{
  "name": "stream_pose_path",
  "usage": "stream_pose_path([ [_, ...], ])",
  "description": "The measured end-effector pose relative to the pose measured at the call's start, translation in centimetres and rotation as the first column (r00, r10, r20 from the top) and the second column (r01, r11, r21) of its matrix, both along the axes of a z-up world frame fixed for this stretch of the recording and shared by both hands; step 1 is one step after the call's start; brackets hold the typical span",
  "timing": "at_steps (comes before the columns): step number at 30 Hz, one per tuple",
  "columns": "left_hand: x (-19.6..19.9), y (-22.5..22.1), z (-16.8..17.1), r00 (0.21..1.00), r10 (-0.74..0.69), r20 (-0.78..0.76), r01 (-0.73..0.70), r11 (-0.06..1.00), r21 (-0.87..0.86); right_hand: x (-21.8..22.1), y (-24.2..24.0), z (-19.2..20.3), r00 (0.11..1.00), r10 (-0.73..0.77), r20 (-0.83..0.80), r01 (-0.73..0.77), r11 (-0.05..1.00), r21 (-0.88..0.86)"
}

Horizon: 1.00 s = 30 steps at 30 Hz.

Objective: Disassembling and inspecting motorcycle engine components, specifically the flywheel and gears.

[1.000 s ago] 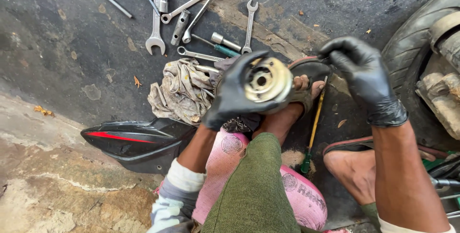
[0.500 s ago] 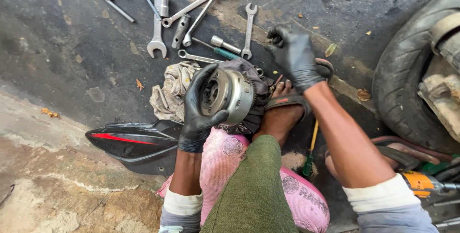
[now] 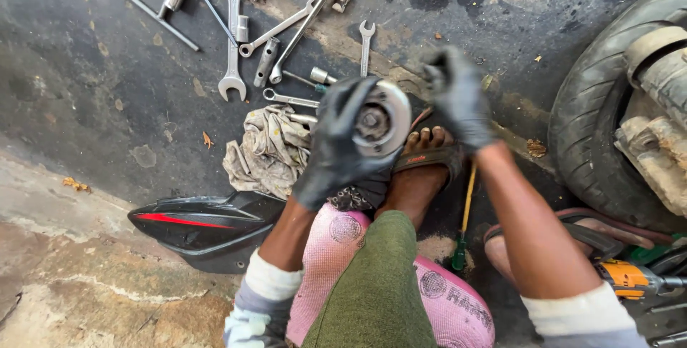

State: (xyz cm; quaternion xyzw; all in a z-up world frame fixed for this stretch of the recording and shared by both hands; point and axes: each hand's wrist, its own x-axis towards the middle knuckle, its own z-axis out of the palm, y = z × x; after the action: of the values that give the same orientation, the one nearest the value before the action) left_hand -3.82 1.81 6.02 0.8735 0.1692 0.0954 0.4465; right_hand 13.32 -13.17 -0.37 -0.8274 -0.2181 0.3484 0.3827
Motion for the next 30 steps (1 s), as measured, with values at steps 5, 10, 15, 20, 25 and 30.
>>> stream_pose_path([
  [5,4.1,-0.5,-2.3,0.964,-0.264,-0.019,0.264,0.964,0.012,1.3,-8.0,1.0,0.981,-0.18,-0.077,0.187,0.978,0.095],
  [10,6.9,-0.5,-6.5,0.889,-0.456,-0.05,0.456,0.89,-0.004,1.1,-14.9,0.8,0.938,-0.285,-0.2,0.294,0.955,0.02],
  [15,10.5,1.5,-4.9,0.74,-0.634,-0.223,0.649,0.76,-0.006,0.9,-14.4,3.4,0.974,-0.218,-0.059,0.214,0.975,-0.066],
  [20,11.7,3.7,-4.5,0.649,-0.735,-0.198,0.746,0.665,-0.022,1.0,-12.4,2.8,0.946,-0.081,0.314,0.112,0.99,-0.084],
  [25,10.7,3.2,-3.7,0.667,-0.723,-0.181,0.745,0.64,0.19,0.9,-8.5,4.8,0.911,-0.103,0.399,0.124,0.992,-0.028],
  [30,7.5,-3.0,-1.5,0.991,0.108,-0.082,-0.123,0.46,-0.88,-0.5,-3.8,10.2,0.883,-0.07,0.465,0.062,0.998,0.032],
])
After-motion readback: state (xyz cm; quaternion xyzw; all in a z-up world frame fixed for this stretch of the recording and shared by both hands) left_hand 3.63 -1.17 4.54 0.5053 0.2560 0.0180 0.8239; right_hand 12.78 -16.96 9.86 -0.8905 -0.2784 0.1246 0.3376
